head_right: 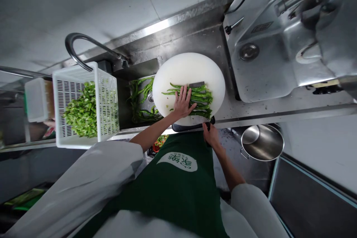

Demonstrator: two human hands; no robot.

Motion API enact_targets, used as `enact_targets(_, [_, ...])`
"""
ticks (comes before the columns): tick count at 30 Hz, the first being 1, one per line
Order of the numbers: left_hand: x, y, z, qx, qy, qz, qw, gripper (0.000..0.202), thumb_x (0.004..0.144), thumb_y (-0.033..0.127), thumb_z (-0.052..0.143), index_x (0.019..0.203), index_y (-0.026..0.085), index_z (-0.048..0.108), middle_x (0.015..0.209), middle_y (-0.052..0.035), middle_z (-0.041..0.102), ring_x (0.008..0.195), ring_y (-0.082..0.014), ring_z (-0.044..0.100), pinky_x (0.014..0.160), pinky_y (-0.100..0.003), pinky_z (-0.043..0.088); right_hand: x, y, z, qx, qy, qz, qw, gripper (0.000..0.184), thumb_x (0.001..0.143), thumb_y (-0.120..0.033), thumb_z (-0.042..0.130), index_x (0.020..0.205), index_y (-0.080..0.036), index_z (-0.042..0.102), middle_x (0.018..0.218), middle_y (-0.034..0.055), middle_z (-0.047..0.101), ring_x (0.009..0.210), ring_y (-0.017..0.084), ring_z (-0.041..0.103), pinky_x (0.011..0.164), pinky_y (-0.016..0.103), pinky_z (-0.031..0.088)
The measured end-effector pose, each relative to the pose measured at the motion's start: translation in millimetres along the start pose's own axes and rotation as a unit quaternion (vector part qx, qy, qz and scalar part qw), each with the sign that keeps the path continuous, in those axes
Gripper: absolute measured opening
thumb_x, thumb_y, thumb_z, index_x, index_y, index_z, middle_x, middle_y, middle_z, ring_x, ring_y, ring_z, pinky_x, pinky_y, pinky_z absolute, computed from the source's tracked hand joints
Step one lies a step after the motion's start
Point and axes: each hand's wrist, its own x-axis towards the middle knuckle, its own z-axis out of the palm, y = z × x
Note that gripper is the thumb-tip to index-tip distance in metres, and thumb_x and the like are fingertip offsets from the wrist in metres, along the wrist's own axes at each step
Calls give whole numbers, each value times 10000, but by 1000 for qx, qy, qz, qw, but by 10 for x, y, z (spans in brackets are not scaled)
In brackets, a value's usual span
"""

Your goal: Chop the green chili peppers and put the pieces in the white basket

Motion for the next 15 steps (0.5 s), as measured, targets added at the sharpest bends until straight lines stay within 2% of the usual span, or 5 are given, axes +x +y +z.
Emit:
enact_targets(3, [6,-93,-94,-3,5,-6,1000,844,1064,637,286,1711,112,155,1776,-148,56,1654,-328,-19,1323,-626,22,5,-57,94,15,10,1,1000,504,904,-774,517,778,-290,454,540,43,609,388,202,548,409,347,452])
enact_targets(7, [-25,-299,-194,-3,12,-40,999,783,1076,602,263,1717,163,165,1775,-100,116,1655,-328,11,1318,-651,28,8,-58,93,-7,25,-1,1000,528,885,-802,525,776,-290,461,535,48,620,394,205,565,427,344,463])
enact_targets(10, [-72,-368,-143,2,9,-41,999,760,1082,573,263,1712,155,186,1774,-96,124,1655,-321,23,1320,-646,51,26,-77,113,-6,35,3,999,527,883,-801,521,778,-289,456,520,38,603,387,207,556,424,347,455])
enact_targets(15, [-103,-344,-14,8,19,-43,999,746,1089,558,250,1708,144,199,1775,-105,95,1655,-316,23,1319,-642,35,37,-70,156,12,14,1,1000,530,876,-806,518,791,-288,443,522,31,597,374,204,539,392,347,442])
